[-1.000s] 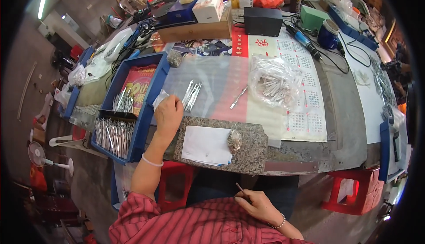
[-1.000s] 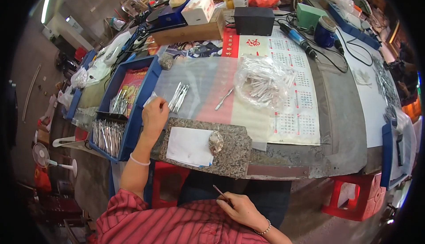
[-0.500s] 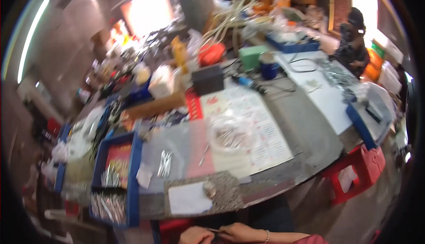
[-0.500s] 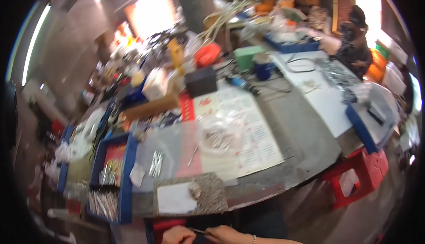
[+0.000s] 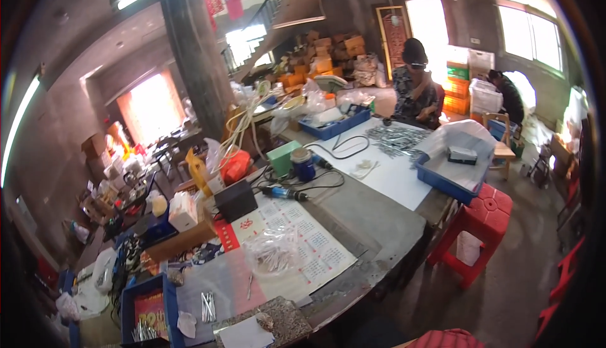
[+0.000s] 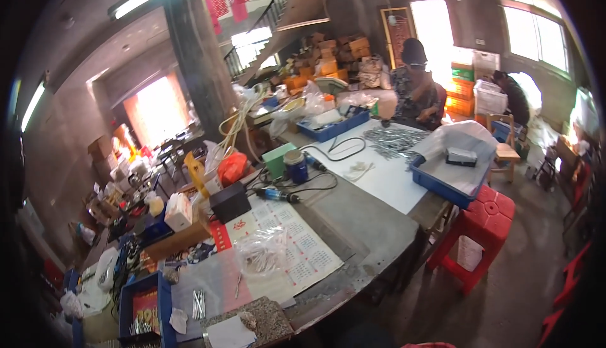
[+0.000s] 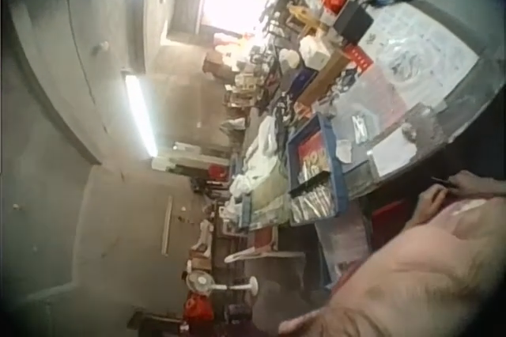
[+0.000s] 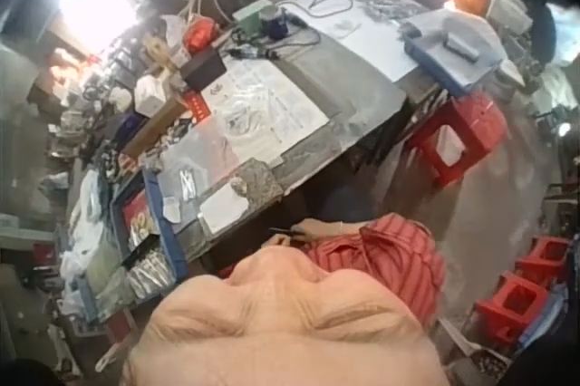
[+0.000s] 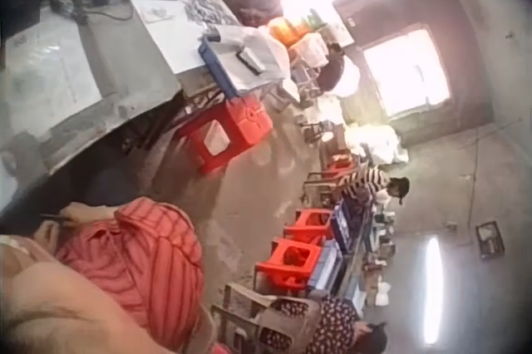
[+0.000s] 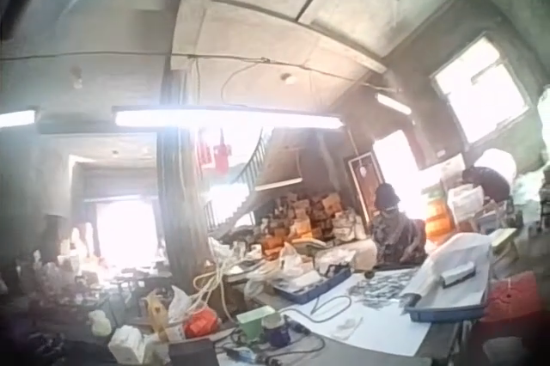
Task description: Manually assembling and processing small metal components at a workshop station using hand tools.
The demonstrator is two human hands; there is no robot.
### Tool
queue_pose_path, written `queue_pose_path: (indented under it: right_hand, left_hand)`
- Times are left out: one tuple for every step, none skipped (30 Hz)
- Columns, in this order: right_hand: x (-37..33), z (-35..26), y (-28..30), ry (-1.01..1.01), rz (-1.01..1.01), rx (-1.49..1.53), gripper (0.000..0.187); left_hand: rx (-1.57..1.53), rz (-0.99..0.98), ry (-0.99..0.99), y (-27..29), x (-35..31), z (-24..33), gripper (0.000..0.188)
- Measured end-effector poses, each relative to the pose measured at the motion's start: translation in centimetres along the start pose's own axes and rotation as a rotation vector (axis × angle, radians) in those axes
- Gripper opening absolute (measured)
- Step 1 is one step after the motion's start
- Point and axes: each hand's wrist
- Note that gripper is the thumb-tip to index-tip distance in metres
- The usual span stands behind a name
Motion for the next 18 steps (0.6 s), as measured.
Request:
queue_pose_path:
  right_hand:
    - [-0.3,-0.1,0.1,-0.027,0.003,0.070,0.018]
    - [-0.5,0.1,0.1,-0.037,0.027,0.071,0.018]
    - [-0.5,0.3,0.1,-0.034,0.002,0.029,0.018]
    - [-0.6,0.4,0.1,-0.032,-0.025,-0.013,0.017]
    - [-0.7,0.3,0.0,-0.041,-0.008,-0.012,0.017]
    - [-0.7,0.1,0.0,-0.058,0.001,-0.079,0.020]
    - [-0.7,0.0,0.0,-0.075,0.006,-0.147,0.024]
    - [-0.8,0.0,-0.1,-0.083,0.017,-0.146,0.024]
    - [-0.8,0.2,-0.2,-0.124,0.004,-0.034,0.030]
    - [-0.8,0.4,-0.3,-0.162,-0.011,0.079,0.036]
    - [-0.7,0.6,-0.6,-0.167,-0.004,0.078,0.036]
    - [-0.6,0.8,-1.0,-0.189,-0.005,0.092,0.040]
    - [-0.6,1.0,-1.2,-0.211,-0.007,0.105,0.044]
    - [-0.6,1.0,-1.2,-0.216,-0.001,0.104,0.044]
    - [-0.7,0.9,-1.2,-0.220,-0.010,0.150,0.041]
    - [-0.7,0.9,-1.2,-0.224,-0.018,0.195,0.039]
    - [-0.6,1.1,-1.2,-0.229,-0.011,0.192,0.039]
    - [-0.5,1.3,-1.2,-0.134,0.005,0.093,0.036]
  left_hand:
    - [0.008,-0.023,-0.013,0.0,0.1,0.1,0.015]
    - [0.059,-0.028,-0.030,0.0,0.2,0.2,0.015]
    - [0.108,-0.032,-0.048,-0.1,0.2,0.3,0.015]
    - [0.112,-0.053,-0.058,-0.3,0.3,0.0,0.015]
    - [0.082,-0.045,-0.054,-0.6,0.3,-0.7,0.016]
    - [0.051,-0.034,-0.050,-0.9,0.3,-1.3,0.016]
    - [0.052,-0.048,-0.056,-1.2,0.4,-1.9,0.016]
    - [0.047,-0.056,-0.015,-1.6,0.4,-2.4,0.016]
    - [0.042,-0.062,0.027,-1.9,0.5,-2.9,0.017]
    - [0.042,-0.070,0.022,-2.4,0.6,-3.6,0.017]
    - [0.066,-0.074,-0.032,-2.7,0.9,-3.8,0.017]
    - [0.090,-0.077,-0.086,-3.0,1.0,-3.9,0.017]
    - [0.089,-0.082,-0.091,-3.3,0.9,-3.9,0.017]
    - [0.114,-0.061,-0.086,-3.3,0.8,-2.8,0.017]
    - [0.140,-0.039,-0.082,-3.3,0.8,-2.1,0.018]
    - [0.138,-0.046,-0.087,-3.4,0.8,-2.4,0.018]
    - [0.087,-0.044,-0.107,-3.3,0.9,-2.9,0.018]
    - [0.036,-0.043,-0.127,-3.4,1.1,-3.2,0.018]
Point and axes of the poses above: each hand's wrist, its own x-axis towards the middle knuckle, its own y-axis out of the back of the hand, z = x × y, and after that the axes turned 3 degrees about -z, right-handed
